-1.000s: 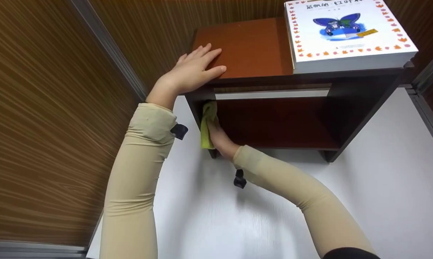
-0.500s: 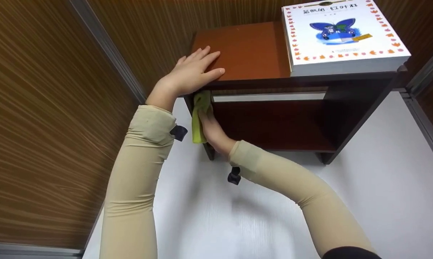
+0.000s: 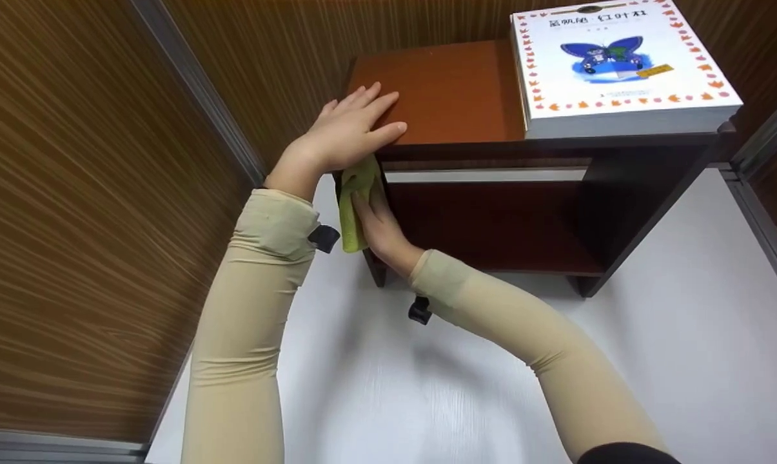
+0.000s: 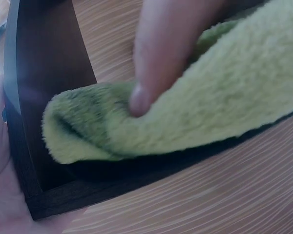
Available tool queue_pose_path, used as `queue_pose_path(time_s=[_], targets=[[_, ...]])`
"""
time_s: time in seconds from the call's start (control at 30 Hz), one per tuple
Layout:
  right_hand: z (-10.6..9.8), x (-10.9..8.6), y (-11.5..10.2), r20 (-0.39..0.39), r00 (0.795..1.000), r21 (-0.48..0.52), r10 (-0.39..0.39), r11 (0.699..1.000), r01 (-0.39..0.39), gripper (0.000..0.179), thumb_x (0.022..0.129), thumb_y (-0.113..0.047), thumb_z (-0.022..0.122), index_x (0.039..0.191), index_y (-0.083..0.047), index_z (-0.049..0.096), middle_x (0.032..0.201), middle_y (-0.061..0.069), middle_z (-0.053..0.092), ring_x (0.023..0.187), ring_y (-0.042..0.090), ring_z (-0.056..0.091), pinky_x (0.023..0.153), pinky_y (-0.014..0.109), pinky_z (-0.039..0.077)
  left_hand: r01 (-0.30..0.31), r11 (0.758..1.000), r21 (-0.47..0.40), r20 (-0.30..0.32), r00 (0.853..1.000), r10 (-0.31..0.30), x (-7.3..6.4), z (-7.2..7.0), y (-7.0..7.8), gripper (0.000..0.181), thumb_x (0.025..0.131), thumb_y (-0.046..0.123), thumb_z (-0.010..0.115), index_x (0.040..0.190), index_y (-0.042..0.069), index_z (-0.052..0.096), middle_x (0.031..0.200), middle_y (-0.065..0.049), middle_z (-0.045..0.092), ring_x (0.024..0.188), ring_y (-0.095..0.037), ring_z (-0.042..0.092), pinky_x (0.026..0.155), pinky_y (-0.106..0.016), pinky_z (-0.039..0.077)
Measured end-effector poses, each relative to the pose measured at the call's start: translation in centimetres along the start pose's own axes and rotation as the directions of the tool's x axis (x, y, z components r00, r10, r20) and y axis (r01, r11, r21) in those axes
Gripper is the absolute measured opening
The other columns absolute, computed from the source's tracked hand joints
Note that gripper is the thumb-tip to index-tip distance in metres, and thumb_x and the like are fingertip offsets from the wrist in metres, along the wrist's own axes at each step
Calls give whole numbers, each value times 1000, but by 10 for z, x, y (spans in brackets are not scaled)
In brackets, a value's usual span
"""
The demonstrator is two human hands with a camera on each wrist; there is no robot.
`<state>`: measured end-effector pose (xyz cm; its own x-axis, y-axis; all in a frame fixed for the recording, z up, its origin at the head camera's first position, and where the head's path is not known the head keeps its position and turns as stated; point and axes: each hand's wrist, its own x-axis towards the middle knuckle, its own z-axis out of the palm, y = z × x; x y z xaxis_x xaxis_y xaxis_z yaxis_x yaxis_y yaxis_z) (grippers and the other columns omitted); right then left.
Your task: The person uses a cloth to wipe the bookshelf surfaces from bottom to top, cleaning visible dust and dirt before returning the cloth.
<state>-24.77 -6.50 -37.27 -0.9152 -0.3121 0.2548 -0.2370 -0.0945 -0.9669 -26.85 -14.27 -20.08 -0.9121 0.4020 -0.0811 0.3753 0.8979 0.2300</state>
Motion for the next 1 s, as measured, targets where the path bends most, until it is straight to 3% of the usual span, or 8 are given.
queue_pose_path(time_s=[0.17, 0.3, 0.67, 1.0], targets=[[-4, -3, 12, -25, 994, -58, 109, 992, -110, 62, 102, -34, 32, 150, -10, 3, 148, 7, 23, 123, 14, 35, 103, 22, 24, 1, 1000, 7, -15, 1000, -1, 1, -3, 1, 67, 95, 59, 28, 151, 23, 15, 156, -1, 2, 141, -17, -1, 110, -47, -2], [-8, -5, 26, -30, 985, -84, 173, 981, -175, 66, 101, -40, 31, 150, -10, 1, 154, 5, 11, 132, 10, 20, 108, 23, 14, 3, 1000, 6, -28, 1000, -3, 2, -6, 2, 68, 95, 59, 28, 151, 23, 15, 156, -1, 3, 141, -17, -1, 110, -47, -2], [-16, -14, 60, -9, 969, -92, 246, 965, -246, 59, 101, -36, 33, 150, -8, 13, 149, 8, 25, 128, 16, 30, 108, 28, 19, 1, 1000, 1, -50, 999, -1, 1, -5, 0, 68, 94, 60, 27, 150, 24, 15, 156, 0, 3, 141, -17, -1, 111, -46, -2], [-14, -25, 72, 11, 961, -104, 278, 956, -275, 61, 101, -38, 32, 150, -10, 9, 150, 7, 23, 130, 16, 29, 108, 31, 19, -7, 999, 32, -42, 999, 8, 0, 4, 0, 67, 95, 59, 26, 151, 23, 16, 156, -3, 5, 141, -19, 1, 111, -48, 1]])
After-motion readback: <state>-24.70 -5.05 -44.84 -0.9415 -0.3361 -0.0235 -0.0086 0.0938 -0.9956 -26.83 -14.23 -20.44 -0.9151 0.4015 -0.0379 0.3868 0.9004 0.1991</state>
